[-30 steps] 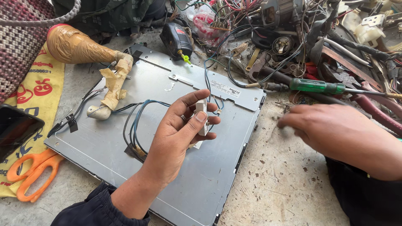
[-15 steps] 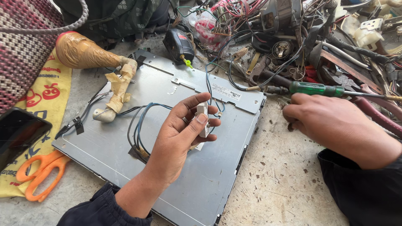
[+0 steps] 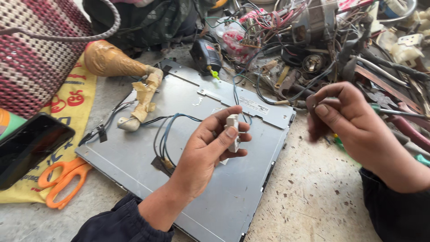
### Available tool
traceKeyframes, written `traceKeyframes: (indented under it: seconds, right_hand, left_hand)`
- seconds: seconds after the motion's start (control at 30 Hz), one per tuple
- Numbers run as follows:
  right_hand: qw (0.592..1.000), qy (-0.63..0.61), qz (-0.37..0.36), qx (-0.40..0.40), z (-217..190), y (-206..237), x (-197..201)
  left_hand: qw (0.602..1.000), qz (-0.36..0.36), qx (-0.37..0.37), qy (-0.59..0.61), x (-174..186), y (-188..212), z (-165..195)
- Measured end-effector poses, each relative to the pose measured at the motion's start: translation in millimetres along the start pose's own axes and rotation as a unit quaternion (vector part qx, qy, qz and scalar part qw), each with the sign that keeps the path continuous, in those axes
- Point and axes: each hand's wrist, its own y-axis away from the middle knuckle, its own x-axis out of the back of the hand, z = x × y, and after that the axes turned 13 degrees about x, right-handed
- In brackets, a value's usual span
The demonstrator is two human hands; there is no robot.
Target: The person disassembles a small white electrical component using a screwdriver and hammer, removes internal parts, and handles wires and a metal plate on a cluttered workbench.
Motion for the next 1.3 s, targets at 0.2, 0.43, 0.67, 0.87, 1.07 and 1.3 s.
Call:
traceKeyframes:
  seconds: [0.2,0.43,0.67,0.87,1.07,1.3]
  right_hand:
    - [0.998,0.002,-0.045,-0.036,-9.9,14.6,-14.3]
    - [0.99,-0.033,-0.083,-0.113,-18.8,27.6,-36.8]
    - [0.982,-0.16,-0.042,-0.086,-19.7,28.7,-31.8]
    - [0.987,-0.129,-0.026,-0.094,-26.0,25.1,-32.5]
    - [0.987,-0.139,-0.021,-0.08,-27.7,22.8,-34.2]
    - [0.998,-0.013,-0.046,0.029,-23.2,33.6,-34.0]
  left_hand:
    - [0.997,-0.04,-0.048,-0.042,2.4,-0.9,-4.0]
    - [0.993,-0.112,-0.03,-0.025,4.6,0.1,-8.6]
    - [0.994,-0.106,0.02,-0.025,3.0,5.6,-4.2]
    - [0.995,-0.087,0.026,-0.04,1.0,5.4,-4.0]
    - [0.995,-0.089,0.026,-0.035,1.2,4.6,-5.3]
    - [0.993,-0.11,0.03,-0.025,1.2,5.8,-5.9]
